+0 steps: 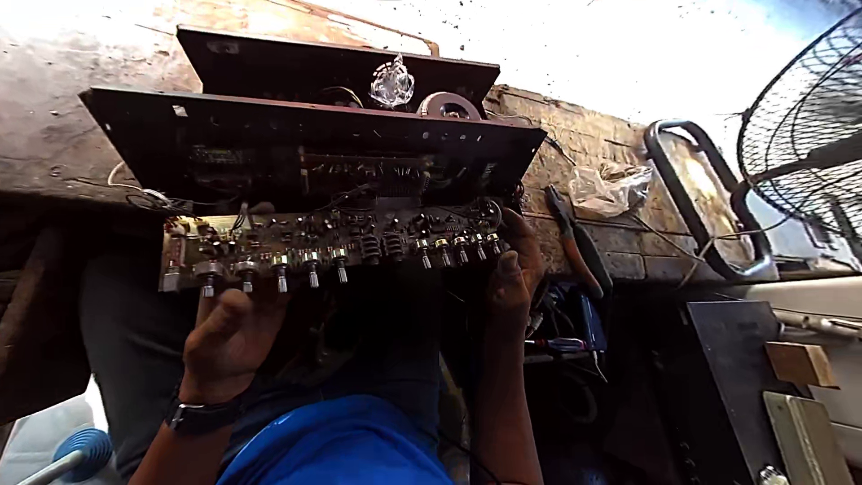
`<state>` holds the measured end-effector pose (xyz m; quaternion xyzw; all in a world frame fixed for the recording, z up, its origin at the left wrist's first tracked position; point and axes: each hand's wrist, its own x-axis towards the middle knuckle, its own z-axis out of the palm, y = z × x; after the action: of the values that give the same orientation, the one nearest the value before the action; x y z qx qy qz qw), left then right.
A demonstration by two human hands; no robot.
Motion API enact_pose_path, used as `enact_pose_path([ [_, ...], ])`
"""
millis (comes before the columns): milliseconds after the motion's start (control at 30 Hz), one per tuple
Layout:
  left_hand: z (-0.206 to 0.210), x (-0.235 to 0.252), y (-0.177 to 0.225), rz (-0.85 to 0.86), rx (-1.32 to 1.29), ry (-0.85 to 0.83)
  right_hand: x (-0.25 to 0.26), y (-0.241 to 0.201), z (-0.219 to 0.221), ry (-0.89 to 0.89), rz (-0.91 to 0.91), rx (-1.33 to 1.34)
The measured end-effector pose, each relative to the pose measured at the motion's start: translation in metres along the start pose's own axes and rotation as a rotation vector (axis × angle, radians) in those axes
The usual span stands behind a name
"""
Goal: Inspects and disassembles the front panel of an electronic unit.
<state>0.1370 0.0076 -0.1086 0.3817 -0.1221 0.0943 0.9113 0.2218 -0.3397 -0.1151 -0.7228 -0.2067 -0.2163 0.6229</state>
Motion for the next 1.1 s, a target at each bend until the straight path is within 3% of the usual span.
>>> enact_pose_path([
  [300,-0.002,0.004,0.000,-0.022,-0.182,-0.004,-0.002,-0.001,0.004,0.053,0.021,0.069],
  [433,-0.007,0.006,-0.002,-0.023,-0.186,-0.011,-0.001,-0.002,0.003,0.050,0.018,0.188],
  [633,-0.011,0.007,-0.004,0.002,-0.127,-0.045,-0.001,0.002,0.000,0.062,0.010,0.136],
  [733,-0.012,0.007,-0.005,0.012,-0.101,-0.040,-0.002,0.000,0.002,0.116,-0.004,0.064],
  [933,-0.020,0.005,-0.006,0.024,-0.053,-0.016,0.019,-0.014,-0.007,0.473,-0.065,-0.267],
  [1000,-0.022,0.003,-0.008,0.020,-0.042,-0.012,0.029,-0.011,-0.018,0.468,-0.016,-0.343],
  [1100,-0.028,-0.005,-0.009,-0.001,-0.068,-0.005,0.044,-0.010,-0.030,0.274,0.170,-0.443],
])
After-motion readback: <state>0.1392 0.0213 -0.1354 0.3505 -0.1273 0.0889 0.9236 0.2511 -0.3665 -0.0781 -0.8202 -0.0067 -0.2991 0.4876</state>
